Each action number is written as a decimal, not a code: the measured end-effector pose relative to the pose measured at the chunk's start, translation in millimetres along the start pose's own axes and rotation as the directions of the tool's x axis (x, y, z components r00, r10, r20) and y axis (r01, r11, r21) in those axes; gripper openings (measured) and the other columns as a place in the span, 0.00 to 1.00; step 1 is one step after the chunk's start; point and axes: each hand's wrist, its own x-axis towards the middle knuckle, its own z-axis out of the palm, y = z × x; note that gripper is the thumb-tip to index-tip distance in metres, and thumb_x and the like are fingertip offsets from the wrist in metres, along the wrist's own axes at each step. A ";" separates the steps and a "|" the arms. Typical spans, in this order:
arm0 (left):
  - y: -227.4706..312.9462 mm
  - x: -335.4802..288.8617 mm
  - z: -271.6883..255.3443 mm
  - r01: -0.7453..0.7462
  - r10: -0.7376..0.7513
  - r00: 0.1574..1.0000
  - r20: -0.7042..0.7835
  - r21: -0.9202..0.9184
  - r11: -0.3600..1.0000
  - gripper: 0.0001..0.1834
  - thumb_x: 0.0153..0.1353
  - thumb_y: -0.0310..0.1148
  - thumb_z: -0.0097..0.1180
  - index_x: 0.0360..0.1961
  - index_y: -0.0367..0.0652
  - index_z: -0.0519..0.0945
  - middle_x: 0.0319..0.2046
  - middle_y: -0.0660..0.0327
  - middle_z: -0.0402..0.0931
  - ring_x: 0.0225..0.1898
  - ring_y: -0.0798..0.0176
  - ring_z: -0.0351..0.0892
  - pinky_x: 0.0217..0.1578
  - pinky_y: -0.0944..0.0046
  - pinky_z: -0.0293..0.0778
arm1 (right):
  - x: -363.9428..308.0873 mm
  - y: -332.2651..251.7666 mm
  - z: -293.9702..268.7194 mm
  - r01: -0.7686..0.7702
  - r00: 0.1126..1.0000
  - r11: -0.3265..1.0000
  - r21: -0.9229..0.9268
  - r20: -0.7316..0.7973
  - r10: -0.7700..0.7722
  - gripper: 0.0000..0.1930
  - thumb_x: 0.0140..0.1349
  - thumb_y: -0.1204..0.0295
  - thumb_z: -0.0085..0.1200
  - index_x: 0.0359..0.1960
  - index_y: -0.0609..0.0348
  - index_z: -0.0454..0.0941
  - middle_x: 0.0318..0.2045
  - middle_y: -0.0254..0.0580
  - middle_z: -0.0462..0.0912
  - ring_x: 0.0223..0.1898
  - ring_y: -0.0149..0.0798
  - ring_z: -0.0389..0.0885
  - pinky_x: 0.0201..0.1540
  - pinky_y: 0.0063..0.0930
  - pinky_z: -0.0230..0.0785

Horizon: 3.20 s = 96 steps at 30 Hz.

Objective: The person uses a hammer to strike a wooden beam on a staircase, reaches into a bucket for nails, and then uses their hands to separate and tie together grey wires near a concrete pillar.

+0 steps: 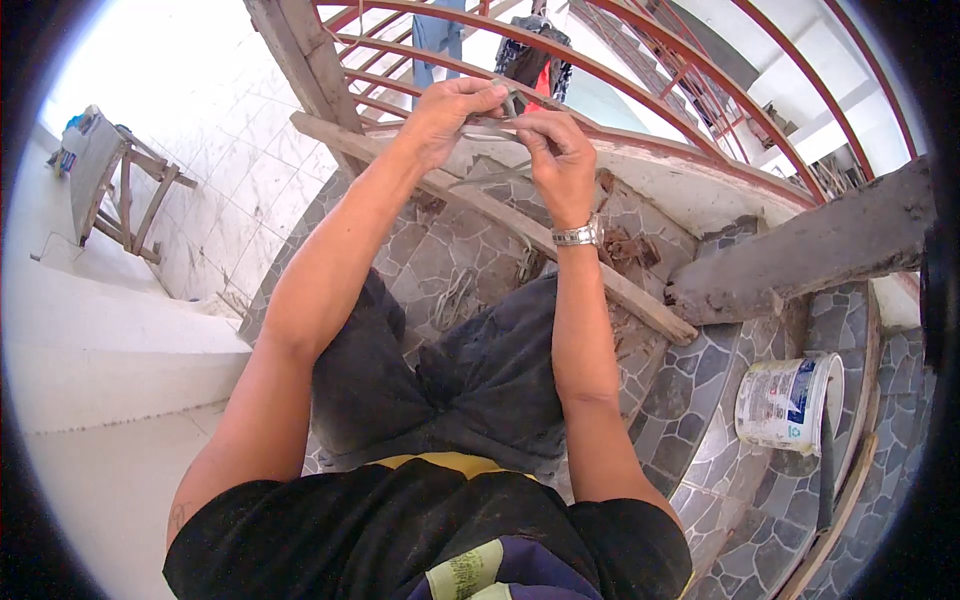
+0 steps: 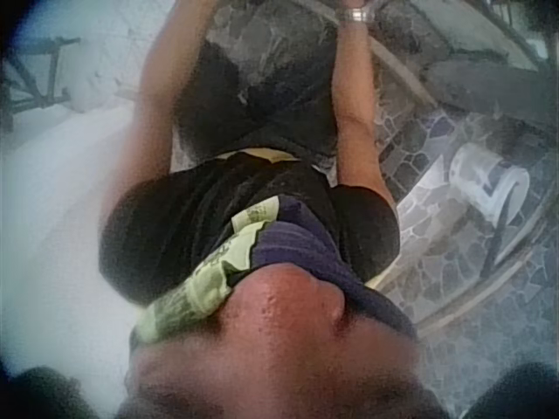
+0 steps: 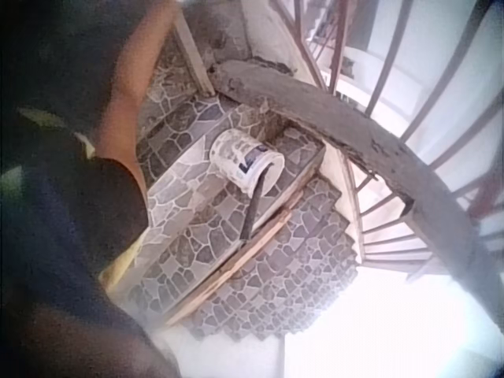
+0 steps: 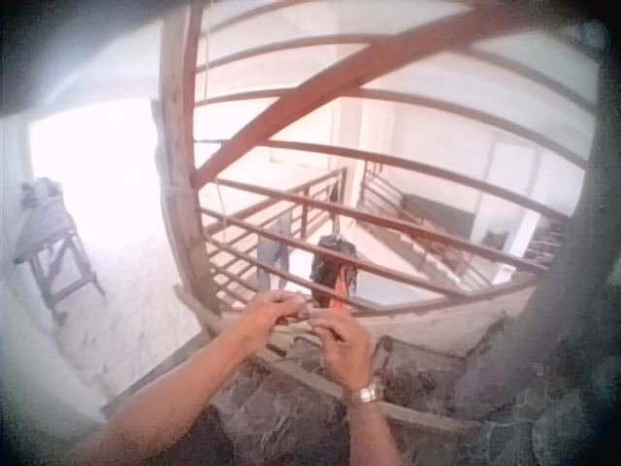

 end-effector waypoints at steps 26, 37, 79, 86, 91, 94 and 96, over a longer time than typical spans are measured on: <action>-0.7 -9.9 15.0 -0.144 0.160 0.987 0.008 0.486 0.862 0.13 0.57 0.37 0.69 0.37 0.38 0.86 0.30 0.66 0.82 0.31 0.76 0.75 0.32 0.74 0.69 | -3.7 5.3 5.3 -0.210 0.963 0.977 0.031 -0.164 0.212 0.06 0.58 0.74 0.64 0.35 0.63 0.83 0.29 0.40 0.86 0.30 0.31 0.83 0.37 0.26 0.74; 0.3 -8.9 21.6 -0.127 0.120 0.992 0.043 0.282 0.951 0.13 0.57 0.38 0.70 0.37 0.40 0.85 0.28 0.68 0.80 0.28 0.76 0.71 0.31 0.73 0.65 | -6.6 16.8 11.1 -0.224 0.957 0.974 -0.023 -0.193 0.215 0.05 0.60 0.77 0.60 0.37 0.64 0.83 0.31 0.43 0.86 0.30 0.33 0.84 0.35 0.28 0.75; -7.5 -4.7 20.6 -0.029 0.029 1.000 0.000 0.174 0.984 0.20 0.60 0.36 0.68 0.50 0.36 0.81 0.30 0.67 0.80 0.25 0.77 0.69 0.23 0.76 0.59 | -4.8 4.4 10.6 -0.325 0.903 0.933 0.151 -0.244 0.354 0.07 0.61 0.75 0.60 0.38 0.67 0.82 0.31 0.43 0.86 0.30 0.33 0.86 0.33 0.26 0.76; -8.3 -3.7 23.0 -0.056 0.057 0.998 0.000 0.228 0.972 0.21 0.61 0.35 0.66 0.52 0.34 0.80 0.32 0.64 0.82 0.26 0.76 0.69 0.27 0.74 0.64 | -5.2 13.1 7.5 -0.245 0.938 0.969 -0.031 -0.262 0.229 0.06 0.59 0.76 0.61 0.36 0.65 0.82 0.29 0.45 0.85 0.28 0.36 0.86 0.32 0.30 0.76; -8.0 -5.5 24.6 -0.064 0.062 0.998 0.017 0.213 0.975 0.20 0.61 0.34 0.66 0.51 0.34 0.81 0.32 0.64 0.82 0.26 0.75 0.70 0.28 0.74 0.65 | -2.0 10.7 0.1 -0.192 0.966 0.945 -0.264 -0.222 0.134 0.04 0.55 0.78 0.60 0.32 0.63 0.82 0.30 0.47 0.84 0.28 0.41 0.84 0.34 0.32 0.75; -6.2 -6.6 25.7 -0.060 0.060 0.998 0.005 0.241 0.969 0.20 0.61 0.35 0.66 0.51 0.34 0.81 0.32 0.65 0.82 0.26 0.76 0.70 0.28 0.74 0.66 | -2.8 8.4 -0.3 -0.195 0.969 0.946 -0.257 -0.202 0.145 0.05 0.53 0.78 0.60 0.33 0.63 0.81 0.29 0.46 0.85 0.28 0.40 0.84 0.34 0.32 0.75; -2.8 -7.2 25.4 -0.054 0.048 0.998 0.028 0.335 0.941 0.20 0.61 0.36 0.65 0.50 0.35 0.82 0.31 0.65 0.82 0.26 0.76 0.70 0.28 0.74 0.66 | -3.4 11.3 -0.4 -0.225 0.959 0.951 -0.211 -0.223 0.177 0.07 0.53 0.78 0.60 0.35 0.64 0.80 0.28 0.47 0.85 0.27 0.39 0.85 0.33 0.31 0.75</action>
